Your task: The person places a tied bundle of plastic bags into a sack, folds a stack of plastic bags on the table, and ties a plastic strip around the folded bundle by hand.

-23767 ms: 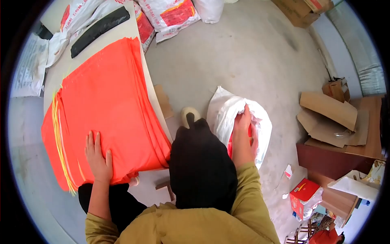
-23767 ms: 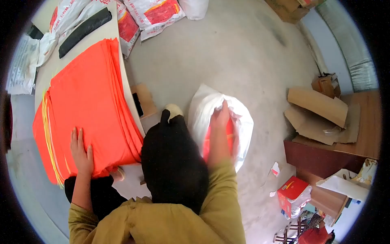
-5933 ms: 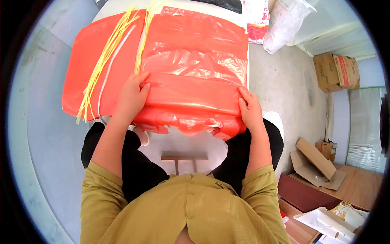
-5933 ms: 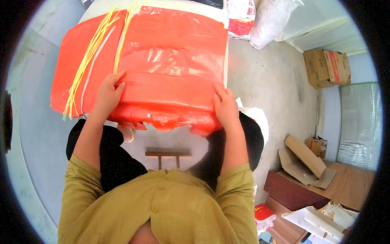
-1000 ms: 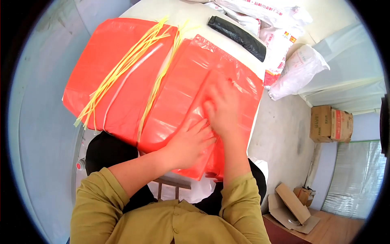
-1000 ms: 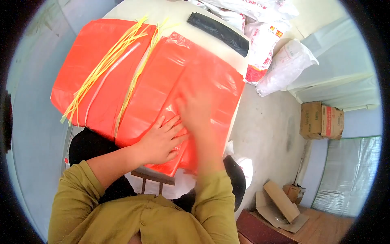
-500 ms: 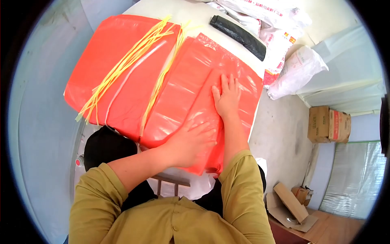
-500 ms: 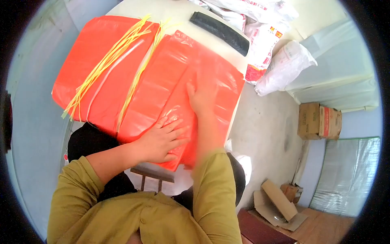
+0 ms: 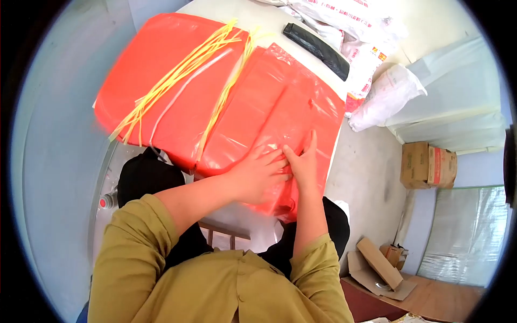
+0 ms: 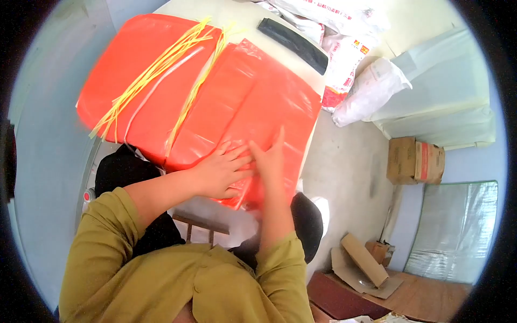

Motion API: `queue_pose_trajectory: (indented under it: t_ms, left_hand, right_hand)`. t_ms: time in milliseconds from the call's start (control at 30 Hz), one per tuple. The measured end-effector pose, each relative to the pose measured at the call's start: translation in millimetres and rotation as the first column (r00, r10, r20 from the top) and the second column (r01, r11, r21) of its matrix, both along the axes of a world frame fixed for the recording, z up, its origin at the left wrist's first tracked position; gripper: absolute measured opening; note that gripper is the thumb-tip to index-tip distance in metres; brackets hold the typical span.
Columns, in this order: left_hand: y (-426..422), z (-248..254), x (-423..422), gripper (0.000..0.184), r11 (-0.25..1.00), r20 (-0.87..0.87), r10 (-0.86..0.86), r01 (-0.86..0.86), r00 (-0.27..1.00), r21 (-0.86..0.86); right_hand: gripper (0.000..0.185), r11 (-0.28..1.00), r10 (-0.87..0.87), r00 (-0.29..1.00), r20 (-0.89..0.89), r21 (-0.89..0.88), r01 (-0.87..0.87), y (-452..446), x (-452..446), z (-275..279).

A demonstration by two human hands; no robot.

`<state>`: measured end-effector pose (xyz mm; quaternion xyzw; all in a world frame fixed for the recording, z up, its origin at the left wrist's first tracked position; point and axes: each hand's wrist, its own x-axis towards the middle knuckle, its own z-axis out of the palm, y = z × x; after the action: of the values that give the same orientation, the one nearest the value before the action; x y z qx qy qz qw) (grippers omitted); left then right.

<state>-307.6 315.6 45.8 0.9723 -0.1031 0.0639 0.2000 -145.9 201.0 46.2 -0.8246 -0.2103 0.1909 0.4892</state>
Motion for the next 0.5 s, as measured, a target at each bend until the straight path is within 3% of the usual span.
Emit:
queue_pose_trajectory:
  t_ms: [100, 200, 433, 500]
  left_hand:
    - [2, 4, -7, 0.073, 0.999, -0.022, -0.024, 0.023, 0.999, -0.049]
    - [5, 4, -14, 0.071, 0.993, -0.013, -0.067, 0.065, 0.998, -0.098]
    - [16, -1, -26, 0.070, 0.981, 0.023, -0.111, 0.113, 0.994, -0.161]
    - [17, -3, -22, 0.062, 0.967, 0.069, -0.109, 0.122, 0.992, -0.225]
  right_hand:
    - [0.102, 0.999, -0.023, 0.995, -0.102, -0.044, 0.018, 19, -20, 40]
    - [0.106, 0.999, 0.027, 0.999, 0.043, 0.016, -0.028, 16, -9, 12]
    - [0.109, 0.998, -0.027, 0.995, -0.092, 0.057, 0.032, 19, -24, 22]
    - [0.108, 0.998, 0.009, 0.999, 0.052, 0.059, -0.012, 19, -20, 9]
